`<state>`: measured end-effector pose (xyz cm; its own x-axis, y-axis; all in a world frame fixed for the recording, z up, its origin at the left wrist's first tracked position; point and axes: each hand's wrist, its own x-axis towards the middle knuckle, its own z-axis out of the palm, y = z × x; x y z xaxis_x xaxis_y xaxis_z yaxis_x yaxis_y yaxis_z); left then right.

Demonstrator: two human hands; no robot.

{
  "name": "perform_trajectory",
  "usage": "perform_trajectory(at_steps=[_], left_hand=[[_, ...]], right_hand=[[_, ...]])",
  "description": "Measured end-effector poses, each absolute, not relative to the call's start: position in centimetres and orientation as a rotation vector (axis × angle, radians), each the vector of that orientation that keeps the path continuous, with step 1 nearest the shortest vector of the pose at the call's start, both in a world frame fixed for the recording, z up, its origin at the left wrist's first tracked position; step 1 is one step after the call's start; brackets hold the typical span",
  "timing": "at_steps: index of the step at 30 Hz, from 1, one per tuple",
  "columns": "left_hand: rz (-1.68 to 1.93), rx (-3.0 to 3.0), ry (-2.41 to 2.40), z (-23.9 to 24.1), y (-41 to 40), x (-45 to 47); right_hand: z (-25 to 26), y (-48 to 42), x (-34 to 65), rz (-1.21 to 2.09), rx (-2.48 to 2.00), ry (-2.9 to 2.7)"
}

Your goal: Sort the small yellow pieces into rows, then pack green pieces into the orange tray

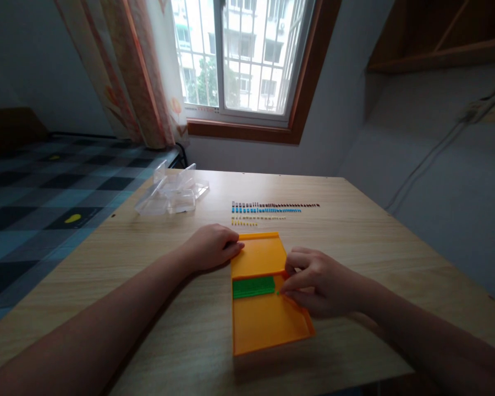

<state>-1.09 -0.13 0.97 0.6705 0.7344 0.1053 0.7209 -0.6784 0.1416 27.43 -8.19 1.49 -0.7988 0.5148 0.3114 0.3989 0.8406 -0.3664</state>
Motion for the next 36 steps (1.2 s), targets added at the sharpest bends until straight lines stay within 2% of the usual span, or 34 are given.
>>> perform_trajectory(at_steps=[36], left_hand=[[0.22, 2.788, 1.233, 1.2, -0.4, -0.8]], right_hand=[[1.1, -9.3, 27.1, 0.449, -0.901, -2.615]])
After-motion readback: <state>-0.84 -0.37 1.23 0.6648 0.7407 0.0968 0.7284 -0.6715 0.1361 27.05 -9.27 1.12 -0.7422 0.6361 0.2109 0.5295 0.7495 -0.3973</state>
